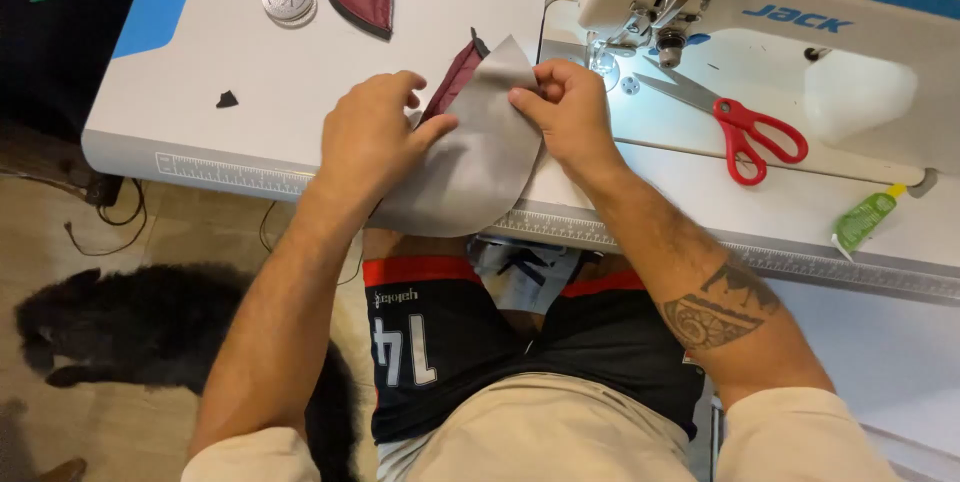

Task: Aligning, trimming, and preparing fabric pieces for sewing on an industrial machine

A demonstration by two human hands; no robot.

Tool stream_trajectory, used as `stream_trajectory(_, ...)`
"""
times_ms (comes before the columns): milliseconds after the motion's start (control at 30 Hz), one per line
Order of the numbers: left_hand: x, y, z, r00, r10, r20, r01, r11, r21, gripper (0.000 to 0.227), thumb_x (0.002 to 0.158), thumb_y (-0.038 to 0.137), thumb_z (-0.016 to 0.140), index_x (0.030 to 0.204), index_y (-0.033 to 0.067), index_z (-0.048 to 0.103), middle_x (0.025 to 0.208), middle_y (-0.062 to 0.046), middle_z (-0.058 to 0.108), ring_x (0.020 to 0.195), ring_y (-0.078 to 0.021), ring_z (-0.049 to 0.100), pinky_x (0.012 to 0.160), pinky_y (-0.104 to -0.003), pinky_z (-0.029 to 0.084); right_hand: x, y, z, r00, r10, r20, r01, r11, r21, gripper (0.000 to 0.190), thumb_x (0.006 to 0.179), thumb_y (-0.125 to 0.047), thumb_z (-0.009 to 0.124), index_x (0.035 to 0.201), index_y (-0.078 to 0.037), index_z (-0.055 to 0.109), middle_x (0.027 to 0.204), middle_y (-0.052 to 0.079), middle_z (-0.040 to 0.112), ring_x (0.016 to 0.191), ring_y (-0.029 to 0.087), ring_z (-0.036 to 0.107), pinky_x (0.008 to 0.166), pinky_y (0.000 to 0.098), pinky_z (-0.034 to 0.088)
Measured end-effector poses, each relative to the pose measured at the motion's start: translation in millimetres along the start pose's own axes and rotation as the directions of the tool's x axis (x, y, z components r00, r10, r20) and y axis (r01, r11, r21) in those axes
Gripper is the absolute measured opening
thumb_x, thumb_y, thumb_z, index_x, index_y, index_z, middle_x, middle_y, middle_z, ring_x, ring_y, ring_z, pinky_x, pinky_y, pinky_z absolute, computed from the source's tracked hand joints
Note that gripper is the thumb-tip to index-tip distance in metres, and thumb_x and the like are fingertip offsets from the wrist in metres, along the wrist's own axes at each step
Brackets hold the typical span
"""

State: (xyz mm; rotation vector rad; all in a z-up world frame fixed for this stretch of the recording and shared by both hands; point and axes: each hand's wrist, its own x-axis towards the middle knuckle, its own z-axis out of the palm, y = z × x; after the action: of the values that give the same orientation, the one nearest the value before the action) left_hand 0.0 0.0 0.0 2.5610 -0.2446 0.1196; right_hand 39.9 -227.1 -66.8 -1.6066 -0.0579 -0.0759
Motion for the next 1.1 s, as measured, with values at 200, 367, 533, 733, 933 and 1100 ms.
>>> stream_trajectory(200, 48, -1, 46, 0.997, -0.022, 0.072, 0.012, 0.99, 0.139, 0.062, 0.075, 0.038, 0.093, 0.121, 0.0056, 0.067, 0.093, -0.014, 0.072, 0.094, -0.0414, 0.074, 0.077, -0.063, 0.058, -6, 7, -6, 0.995, -0.098, 0.007, 0.098, 0.985, -0.142, 0.019, 0.088, -0.005, 0.083, 0.102, -0.004, 0.07, 0.076, 0.005, 0.068, 0.07, 0.009, 0.063, 0.063, 0.0228, 0.057)
stream_trajectory(367, 29, 10, 47, 0.992, 0.031, 0.124, -0.017, 0.994, -0.107, 0.067, 0.077, 0.017, 0.089, 0.136, 0.0127, 0.058, 0.096, -0.015, 0.077, 0.097, -0.041, 0.075, 0.083, -0.058, 0.058, -40, -4, -24, 0.987, -0.159, -0.016, 0.146, 0.941, -0.306, 0.021, 0.087, -0.009, 0.087, 0.1, -0.006, 0.071, 0.077, 0.007, 0.072, 0.069, 0.013, 0.068, 0.06, 0.0246, 0.056)
stream_trajectory(533, 11, 24, 36, 0.952, 0.122, 0.282, -0.023, 0.943, -0.332, 0.071, 0.075, 0.019, 0.089, 0.14, 0.0169, 0.059, 0.089, -0.012, 0.076, 0.093, -0.0347, 0.075, 0.085, -0.049, 0.057, -84, -12, -57, 0.915, -0.403, 0.005, 0.357, 0.805, -0.474, 0.02, 0.087, -0.009, 0.086, 0.099, -0.005, 0.071, 0.082, 0.011, 0.075, 0.07, 0.022, 0.073, 0.056, 0.0266, 0.056)
stream_trajectory(733, 6, 56, 27, 0.869, 0.251, 0.427, -0.071, 0.916, -0.394, 0.072, 0.074, 0.007, 0.085, 0.141, 0.0066, 0.059, 0.097, -0.022, 0.077, 0.097, -0.0423, 0.074, 0.089, -0.055, 0.056, -78, -12, -98, 0.798, -0.578, 0.17, 0.532, 0.544, -0.648, 0.007, 0.095, -0.005, 0.078, 0.102, -0.006, 0.076, 0.089, 0.009, 0.075, 0.076, 0.026, 0.071, 0.06, 0.0309, 0.056)
stream_trajectory(933, 15, 61, 53, 0.873, 0.325, 0.363, -0.129, 0.873, -0.471, 0.066, 0.076, 0.012, 0.089, 0.136, 0.0094, 0.062, 0.094, -0.016, 0.076, 0.09, -0.0362, 0.075, 0.085, -0.048, 0.058, -76, -13, -104, 0.981, -0.161, 0.108, 0.177, 0.971, -0.16, 0.049, 0.102, -0.039, 0.066, 0.132, -0.001, 0.062, 0.115, 0.017, 0.074, 0.102, 0.018, 0.069, 0.08, 0.0291, 0.058)
stream_trajectory(1100, 21, 81, 60, 0.829, 0.469, 0.305, -0.284, 0.823, -0.492, 0.051, 0.079, 0.015, 0.086, 0.125, 0.0034, 0.067, 0.099, -0.022, 0.076, 0.096, -0.0437, 0.073, 0.085, -0.052, 0.058, -69, -7, -103, 0.992, -0.124, 0.005, 0.123, 0.985, -0.117, 0.036, 0.089, -0.016, 0.085, 0.116, 0.0, 0.068, 0.092, 0.005, 0.073, 0.083, 0.01, 0.068, 0.078, 0.0257, 0.058)
